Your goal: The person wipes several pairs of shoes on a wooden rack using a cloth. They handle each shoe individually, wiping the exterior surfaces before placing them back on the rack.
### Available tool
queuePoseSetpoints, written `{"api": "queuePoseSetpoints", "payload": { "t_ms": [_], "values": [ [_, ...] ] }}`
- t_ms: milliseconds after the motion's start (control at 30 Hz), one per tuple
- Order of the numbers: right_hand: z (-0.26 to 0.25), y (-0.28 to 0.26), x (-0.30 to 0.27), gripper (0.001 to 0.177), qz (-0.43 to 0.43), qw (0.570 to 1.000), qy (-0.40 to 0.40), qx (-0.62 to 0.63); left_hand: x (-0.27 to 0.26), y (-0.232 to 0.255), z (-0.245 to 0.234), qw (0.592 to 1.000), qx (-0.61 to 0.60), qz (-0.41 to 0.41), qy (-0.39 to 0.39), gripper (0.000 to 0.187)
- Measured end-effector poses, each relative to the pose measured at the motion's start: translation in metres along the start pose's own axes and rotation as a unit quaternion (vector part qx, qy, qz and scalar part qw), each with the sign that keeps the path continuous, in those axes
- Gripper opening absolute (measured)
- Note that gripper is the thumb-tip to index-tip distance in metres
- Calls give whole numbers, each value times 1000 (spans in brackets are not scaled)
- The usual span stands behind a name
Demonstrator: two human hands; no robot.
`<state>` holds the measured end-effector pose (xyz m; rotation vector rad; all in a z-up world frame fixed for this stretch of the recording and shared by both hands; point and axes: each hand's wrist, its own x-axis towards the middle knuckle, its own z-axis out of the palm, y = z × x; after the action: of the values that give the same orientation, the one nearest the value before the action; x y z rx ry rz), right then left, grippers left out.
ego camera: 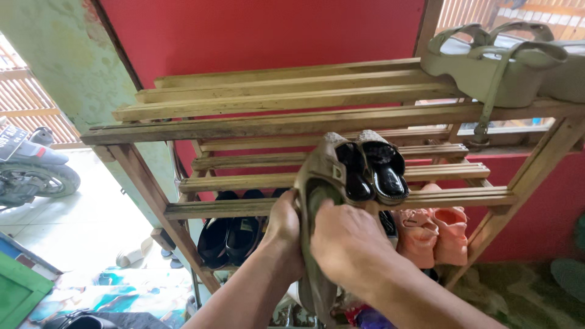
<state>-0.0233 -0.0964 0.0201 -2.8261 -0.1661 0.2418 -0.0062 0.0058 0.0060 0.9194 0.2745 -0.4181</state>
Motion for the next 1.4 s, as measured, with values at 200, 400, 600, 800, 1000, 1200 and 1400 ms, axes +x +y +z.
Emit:
{"api": "queuePoseSetpoints", "payload": {
  "t_ms": [200,400,600,800,1000,1200,1400],
  "values": [
    [-4,6,6,25,-16,991,92,100,3,-11,4,997,9,-36,66,66],
    [4,-1,-11,28,7,950,28,312,0,2,-11,998,-26,25,52,60],
    [-8,-9,-19,24,-55,982,71,166,3,2,-10,991,22,-24,132,64],
    [12,2,1,39,-8,972,23,235,-13,2,3,992,-23,-51,112,64],
    [18,5,4,36,-172,959,204,96,-9,-3,-2,993,47,-50,99,68],
    [6,-8,-1,26,-35,995,57,72,1,4,-1,995,-22,-31,95,60],
    [9,-1,3,29,-41,996,52,60,1,6,-3,995,44,-26,82,64]
  ]
}}
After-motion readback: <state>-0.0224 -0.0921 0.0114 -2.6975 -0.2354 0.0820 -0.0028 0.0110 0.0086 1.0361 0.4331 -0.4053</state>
